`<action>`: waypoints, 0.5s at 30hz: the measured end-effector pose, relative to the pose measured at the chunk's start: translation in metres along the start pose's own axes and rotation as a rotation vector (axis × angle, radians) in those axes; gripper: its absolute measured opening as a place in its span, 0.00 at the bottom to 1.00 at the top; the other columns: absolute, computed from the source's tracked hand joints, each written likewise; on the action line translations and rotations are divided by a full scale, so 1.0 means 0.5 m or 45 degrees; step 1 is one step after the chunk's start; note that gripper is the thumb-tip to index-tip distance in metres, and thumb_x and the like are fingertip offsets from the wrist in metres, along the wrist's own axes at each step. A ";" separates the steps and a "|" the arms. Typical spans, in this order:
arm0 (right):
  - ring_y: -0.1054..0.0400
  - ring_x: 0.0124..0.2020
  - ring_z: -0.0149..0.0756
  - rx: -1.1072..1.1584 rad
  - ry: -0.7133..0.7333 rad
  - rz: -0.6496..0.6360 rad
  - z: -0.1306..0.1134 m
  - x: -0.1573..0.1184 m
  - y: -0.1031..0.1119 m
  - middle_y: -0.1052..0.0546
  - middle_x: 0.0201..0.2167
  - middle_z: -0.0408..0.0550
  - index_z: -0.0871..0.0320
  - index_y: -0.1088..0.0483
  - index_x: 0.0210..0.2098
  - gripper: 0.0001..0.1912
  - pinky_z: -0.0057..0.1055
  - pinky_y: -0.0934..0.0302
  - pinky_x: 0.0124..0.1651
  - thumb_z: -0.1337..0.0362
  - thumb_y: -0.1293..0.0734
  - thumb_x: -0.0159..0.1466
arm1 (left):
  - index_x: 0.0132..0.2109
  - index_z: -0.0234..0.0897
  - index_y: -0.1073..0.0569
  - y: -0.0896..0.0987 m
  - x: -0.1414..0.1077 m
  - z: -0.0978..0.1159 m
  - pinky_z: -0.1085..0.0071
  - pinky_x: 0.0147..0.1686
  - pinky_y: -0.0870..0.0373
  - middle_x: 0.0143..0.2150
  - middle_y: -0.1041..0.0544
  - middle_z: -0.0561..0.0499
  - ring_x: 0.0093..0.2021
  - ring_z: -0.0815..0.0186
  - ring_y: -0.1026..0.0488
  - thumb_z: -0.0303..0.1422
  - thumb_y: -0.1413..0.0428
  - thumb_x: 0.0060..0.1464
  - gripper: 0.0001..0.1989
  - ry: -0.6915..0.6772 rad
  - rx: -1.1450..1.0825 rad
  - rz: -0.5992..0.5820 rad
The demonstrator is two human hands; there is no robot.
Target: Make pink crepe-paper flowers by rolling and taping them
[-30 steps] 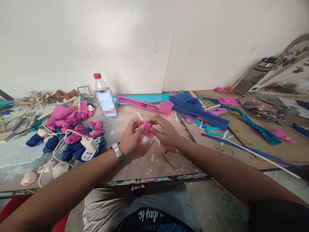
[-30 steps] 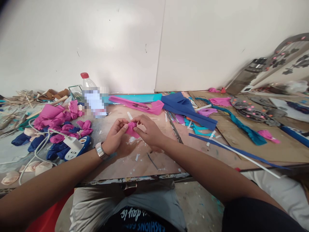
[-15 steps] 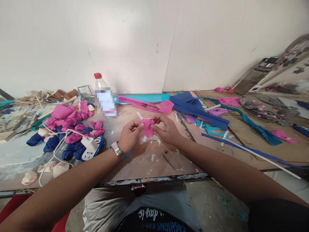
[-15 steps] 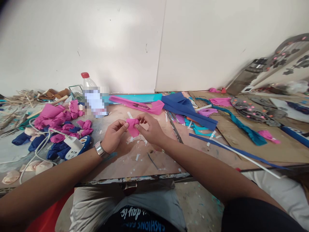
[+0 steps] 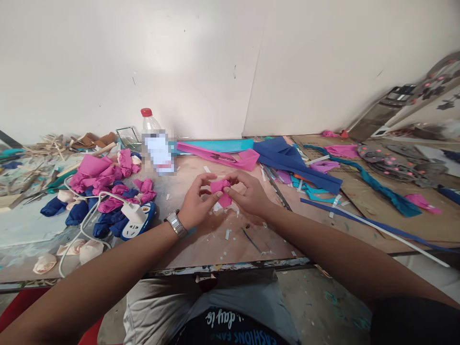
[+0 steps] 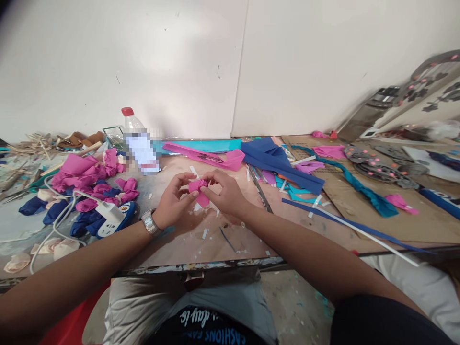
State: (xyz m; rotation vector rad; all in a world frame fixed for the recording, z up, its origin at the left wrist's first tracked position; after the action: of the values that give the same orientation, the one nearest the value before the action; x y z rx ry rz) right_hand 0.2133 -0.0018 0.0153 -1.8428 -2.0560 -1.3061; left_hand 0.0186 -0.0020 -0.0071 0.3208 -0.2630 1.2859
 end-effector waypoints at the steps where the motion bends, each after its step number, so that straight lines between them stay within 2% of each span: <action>1: 0.28 0.41 0.39 -0.004 0.008 -0.003 0.000 0.000 0.000 0.20 0.41 0.47 0.54 0.26 0.45 0.09 0.38 0.34 0.47 0.61 0.31 0.65 | 0.57 0.41 0.29 -0.001 0.000 -0.001 0.65 0.50 0.29 0.57 0.26 0.45 0.52 0.61 0.26 0.39 0.37 0.60 0.20 0.001 0.026 -0.044; 5: 0.27 0.42 0.39 -0.013 0.009 0.005 0.003 0.000 -0.001 0.19 0.41 0.47 0.54 0.25 0.45 0.09 0.37 0.33 0.46 0.61 0.30 0.65 | 0.53 0.38 0.25 -0.003 0.000 -0.010 0.63 0.50 0.28 0.52 0.21 0.45 0.48 0.60 0.24 0.37 0.40 0.63 0.14 0.036 0.102 -0.104; 7: 0.27 0.42 0.39 -0.010 -0.006 -0.006 0.004 0.000 -0.001 0.19 0.41 0.47 0.54 0.25 0.45 0.09 0.37 0.33 0.46 0.61 0.30 0.65 | 0.54 0.38 0.26 -0.003 -0.001 -0.014 0.63 0.49 0.27 0.52 0.21 0.44 0.47 0.61 0.23 0.38 0.40 0.62 0.15 0.061 0.112 -0.100; 10: 0.27 0.42 0.39 0.006 -0.025 -0.049 0.002 0.001 -0.001 0.19 0.41 0.47 0.54 0.24 0.45 0.10 0.37 0.33 0.47 0.62 0.30 0.65 | 0.57 0.39 0.27 -0.002 -0.002 -0.012 0.63 0.50 0.27 0.57 0.23 0.44 0.51 0.59 0.23 0.39 0.38 0.61 0.19 0.035 0.125 -0.113; 12: 0.27 0.40 0.39 0.022 -0.026 -0.082 0.000 0.001 -0.002 0.19 0.40 0.47 0.54 0.23 0.45 0.10 0.37 0.34 0.46 0.62 0.31 0.65 | 0.57 0.39 0.27 -0.002 -0.003 -0.009 0.63 0.51 0.27 0.57 0.23 0.43 0.53 0.58 0.24 0.40 0.39 0.62 0.19 0.010 0.136 -0.110; 15: 0.28 0.38 0.38 0.025 -0.025 -0.096 -0.002 0.000 -0.003 0.20 0.37 0.47 0.55 0.23 0.43 0.09 0.36 0.35 0.44 0.62 0.31 0.64 | 0.54 0.39 0.25 -0.002 -0.001 -0.006 0.63 0.50 0.27 0.54 0.21 0.43 0.51 0.59 0.23 0.41 0.41 0.64 0.16 0.016 0.145 -0.096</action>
State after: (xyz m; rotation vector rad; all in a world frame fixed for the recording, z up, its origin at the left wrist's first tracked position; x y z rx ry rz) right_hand 0.2115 -0.0021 0.0150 -1.7935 -2.1602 -1.2846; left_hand 0.0194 -0.0014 -0.0101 0.4164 -0.1658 1.2301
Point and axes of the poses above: each hand's wrist, its own x-axis towards the middle knuckle, its own y-axis out of the back of the hand, z = x × y, the point moved 1 cm from there along x, towards the middle knuckle
